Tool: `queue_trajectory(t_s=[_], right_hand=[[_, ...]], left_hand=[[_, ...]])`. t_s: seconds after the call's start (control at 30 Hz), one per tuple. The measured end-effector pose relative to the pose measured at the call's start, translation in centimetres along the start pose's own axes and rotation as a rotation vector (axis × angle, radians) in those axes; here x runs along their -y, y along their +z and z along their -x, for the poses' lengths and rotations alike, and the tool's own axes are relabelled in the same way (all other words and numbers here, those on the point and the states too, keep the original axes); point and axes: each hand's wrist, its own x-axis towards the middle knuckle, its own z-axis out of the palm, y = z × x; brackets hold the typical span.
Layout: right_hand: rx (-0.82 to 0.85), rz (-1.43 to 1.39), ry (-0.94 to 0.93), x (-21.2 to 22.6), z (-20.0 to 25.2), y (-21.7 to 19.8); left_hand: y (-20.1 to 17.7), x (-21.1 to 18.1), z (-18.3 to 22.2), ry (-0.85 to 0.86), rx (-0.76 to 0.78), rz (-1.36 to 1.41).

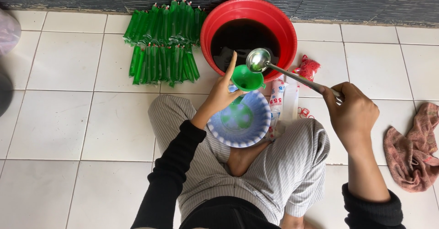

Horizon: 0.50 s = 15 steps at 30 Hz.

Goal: The person fills small plastic bags with a dark liquid from a bucket using a funnel and ladle, then ties each bag shut with a rubber band.

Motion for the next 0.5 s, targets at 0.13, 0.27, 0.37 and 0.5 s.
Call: queue_trajectory(t_s=[0.13, 0.27, 0.37, 0.5], right_hand=[[0.219, -0.138, 0.195, -0.4, -2.1, 1.9], [0.332, -0.179, 0.22, -2.2, -2.8, 8.6], [0.185, -0.005, -0.003, -1.6, -0.7, 15.1], [-0.095, 0.325, -0.315, -1.6, 2.4, 20.8]], left_hand=[[-0.2, 0.6, 0.4, 0.003, -0.011, -0.025], [-0.6, 0.8, 1.1, 0.04, -0.076, 0.02], [-1.1, -0.3, 1.7, 0.03, -0.117, 0.061], [-1.5, -0.7, 2.5, 0.029, -0.143, 0.044]])
